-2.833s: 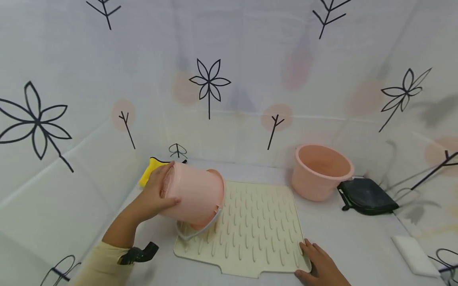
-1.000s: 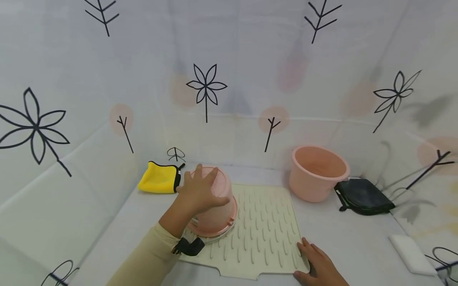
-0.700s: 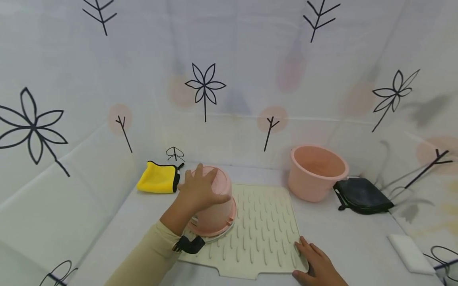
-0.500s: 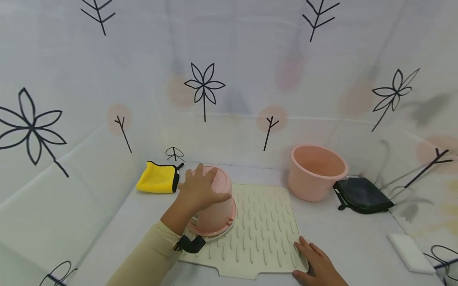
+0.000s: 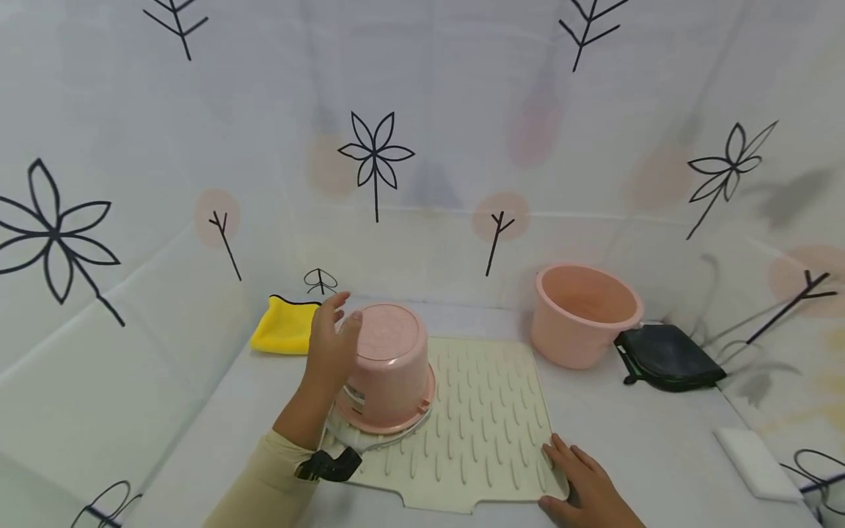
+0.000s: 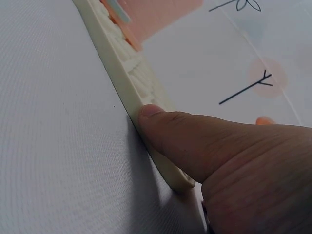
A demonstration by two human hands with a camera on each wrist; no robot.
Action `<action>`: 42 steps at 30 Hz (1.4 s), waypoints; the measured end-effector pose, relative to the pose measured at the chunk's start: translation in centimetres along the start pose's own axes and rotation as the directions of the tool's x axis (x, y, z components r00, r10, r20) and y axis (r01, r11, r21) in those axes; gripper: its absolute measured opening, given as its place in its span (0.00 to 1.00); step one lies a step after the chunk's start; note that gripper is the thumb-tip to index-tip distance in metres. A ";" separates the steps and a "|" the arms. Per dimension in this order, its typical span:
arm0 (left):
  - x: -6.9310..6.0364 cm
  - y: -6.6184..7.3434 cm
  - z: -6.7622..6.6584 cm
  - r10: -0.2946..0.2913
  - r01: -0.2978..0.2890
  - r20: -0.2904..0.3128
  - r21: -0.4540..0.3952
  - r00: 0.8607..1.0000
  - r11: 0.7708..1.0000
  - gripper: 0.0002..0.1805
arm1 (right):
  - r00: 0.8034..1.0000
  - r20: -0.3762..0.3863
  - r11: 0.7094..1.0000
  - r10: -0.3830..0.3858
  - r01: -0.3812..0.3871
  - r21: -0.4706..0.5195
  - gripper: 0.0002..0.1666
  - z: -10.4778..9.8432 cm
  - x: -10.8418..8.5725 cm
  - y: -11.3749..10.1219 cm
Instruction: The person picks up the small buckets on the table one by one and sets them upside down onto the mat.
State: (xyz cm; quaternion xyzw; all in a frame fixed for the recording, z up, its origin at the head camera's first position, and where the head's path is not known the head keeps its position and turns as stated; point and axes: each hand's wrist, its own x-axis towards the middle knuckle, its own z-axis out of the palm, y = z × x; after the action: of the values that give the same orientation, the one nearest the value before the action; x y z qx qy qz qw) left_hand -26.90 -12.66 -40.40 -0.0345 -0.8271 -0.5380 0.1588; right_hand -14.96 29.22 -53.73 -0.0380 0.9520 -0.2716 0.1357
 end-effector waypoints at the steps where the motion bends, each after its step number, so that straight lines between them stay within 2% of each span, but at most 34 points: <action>1: -0.1 -0.5 -0.4 -0.030 0.029 -0.010 -0.043 1.000 0.999 0.28 | 1.000 0.001 1.000 -0.005 0.005 -0.002 0.59 0.0 0.0 -0.1; 3: -0.4 -1.5 -1.3 -0.098 0.095 -0.020 -0.110 0.995 0.989 0.28 | 1.000 0.005 1.000 -0.004 0.004 -0.009 0.59 0.0 0.0 -0.1; 6: -1.3 -2.7 -2.3 -0.210 0.206 -0.019 -0.131 0.977 0.970 0.29 | 1.000 0.008 1.000 0.014 -0.014 -0.009 0.59 0.0 -0.1 -0.4; 8: -2.2 -3.4 -2.8 -0.270 0.268 -0.010 -0.099 0.963 0.958 0.30 | 0.999 0.011 0.999 0.037 -0.037 -0.014 0.60 -0.1 -0.1 -0.6; 10: -3.2 -4.3 -3.2 -0.302 0.302 0.009 -0.053 0.953 0.952 0.30 | 0.999 0.013 0.998 0.051 -0.050 -0.022 0.60 -0.1 -0.1 -0.7; 15: -5.8 -7.1 -4.2 -0.342 0.331 0.098 0.108 0.935 0.937 0.31 | 0.998 0.011 0.997 0.065 -0.065 -0.034 0.60 -0.3 -0.3 -0.9; 17: -6.9 -8.1 -4.4 -0.354 0.323 0.162 0.192 0.921 0.927 0.35 | 0.998 0.008 0.997 0.068 -0.068 -0.026 0.60 -0.4 -0.4 -1.0; 20: -8.5 -9.5 -4.5 -0.353 0.266 0.261 0.314 0.899 0.911 0.44 | 0.998 0.007 0.997 0.067 -0.066 -0.030 0.60 -0.4 -0.4 -0.9; 22: -9.4 -10.2 -4.4 -0.329 0.202 0.310 0.378 0.892 0.904 0.51 | 0.998 0.008 0.997 0.069 -0.069 -0.027 0.61 -0.4 -0.3 -0.8; 24: -10.1 -10.9 -4.1 -0.296 0.125 0.340 0.444 0.893 0.887 0.57 | 0.997 0.005 0.997 0.071 -0.071 -0.021 0.61 -0.4 -0.2 -0.7; 27: -10.9 -11.8 -3.6 -0.263 0.031 0.361 0.537 0.895 0.843 0.65 | 0.999 0.001 0.999 0.046 -0.046 -0.004 0.59 -0.2 -0.1 -0.6; 30: -11.8 -12.5 -3.1 -0.259 -0.037 0.379 0.620 0.888 0.784 0.72 | 1.000 0.003 1.000 0.029 -0.029 0.007 0.59 0.1 -0.1 -0.6; 33: -12.2 -12.8 -2.7 -0.253 -0.076 0.394 0.654 0.884 0.752 0.75 | 0.999 0.009 0.999 0.048 -0.048 0.000 0.60 0.2 0.0 -0.7; 35: -12.3 -12.8 -2.4 -0.249 -0.094 0.402 0.665 0.881 0.741 0.75 | 0.998 0.014 0.998 0.067 -0.067 -0.018 0.61 0.1 0.0 -0.6; 42: -11.8 -12.5 -2.4 -0.261 -0.074 0.384 0.672 0.886 0.737 0.75 | 0.995 0.022 0.995 0.094 -0.093 -0.036 0.62 0.0 0.2 -0.8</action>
State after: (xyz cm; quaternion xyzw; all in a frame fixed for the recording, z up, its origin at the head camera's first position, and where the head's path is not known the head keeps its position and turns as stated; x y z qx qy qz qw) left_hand -18.05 -18.71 -54.05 -0.0566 -0.9782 -0.1887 -0.0653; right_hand -15.13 28.55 -53.38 0.0011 0.9557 -0.2478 0.1591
